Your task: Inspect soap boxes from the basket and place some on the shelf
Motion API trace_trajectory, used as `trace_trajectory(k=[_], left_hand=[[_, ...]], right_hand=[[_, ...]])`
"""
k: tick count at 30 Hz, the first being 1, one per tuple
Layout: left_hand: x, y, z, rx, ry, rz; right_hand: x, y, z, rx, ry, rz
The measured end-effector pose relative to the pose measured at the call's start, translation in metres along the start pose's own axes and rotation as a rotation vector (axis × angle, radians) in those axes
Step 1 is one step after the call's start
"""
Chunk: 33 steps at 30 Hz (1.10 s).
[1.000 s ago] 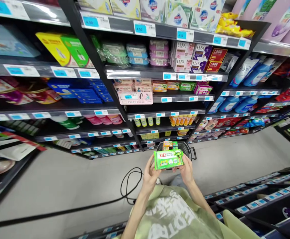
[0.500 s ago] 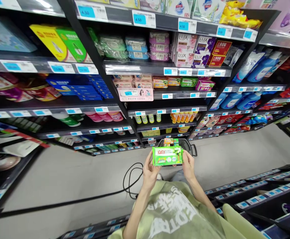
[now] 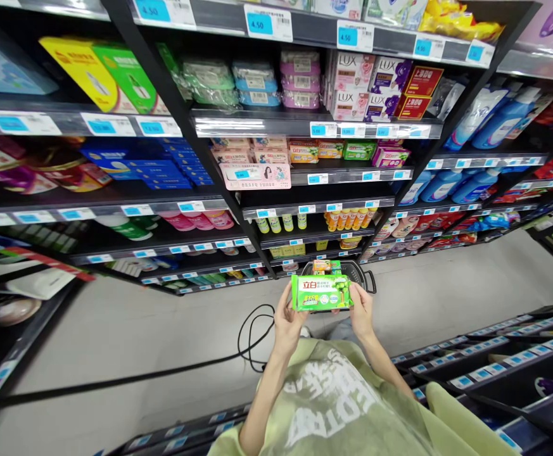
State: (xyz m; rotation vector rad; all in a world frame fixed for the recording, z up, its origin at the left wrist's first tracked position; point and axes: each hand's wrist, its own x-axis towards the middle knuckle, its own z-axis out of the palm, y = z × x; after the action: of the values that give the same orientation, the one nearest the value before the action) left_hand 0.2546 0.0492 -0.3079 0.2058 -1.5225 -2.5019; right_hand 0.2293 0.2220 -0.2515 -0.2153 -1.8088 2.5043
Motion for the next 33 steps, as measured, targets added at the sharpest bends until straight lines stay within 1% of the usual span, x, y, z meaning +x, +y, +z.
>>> trace_trajectory(k=[17, 25, 33], left_hand=[[-0.0021, 0.0008, -0.0006, -0.036, 0.025, -0.035], [-0.0022, -0.0003, 0.0012, -0.054, 0.03, -0.033], [-0.002, 0.0017, 0.0017, -0.023, 0.024, -0.046]], right_hand=[[-0.0001, 0.0015, 0.0027, -0.012, -0.015, 0.028], [0.0001, 0.0019, 0.0025, -0.002, 0.001, 0.029], [0.0002, 0.0023, 0.0011, 0.004, 0.0, 0.026]])
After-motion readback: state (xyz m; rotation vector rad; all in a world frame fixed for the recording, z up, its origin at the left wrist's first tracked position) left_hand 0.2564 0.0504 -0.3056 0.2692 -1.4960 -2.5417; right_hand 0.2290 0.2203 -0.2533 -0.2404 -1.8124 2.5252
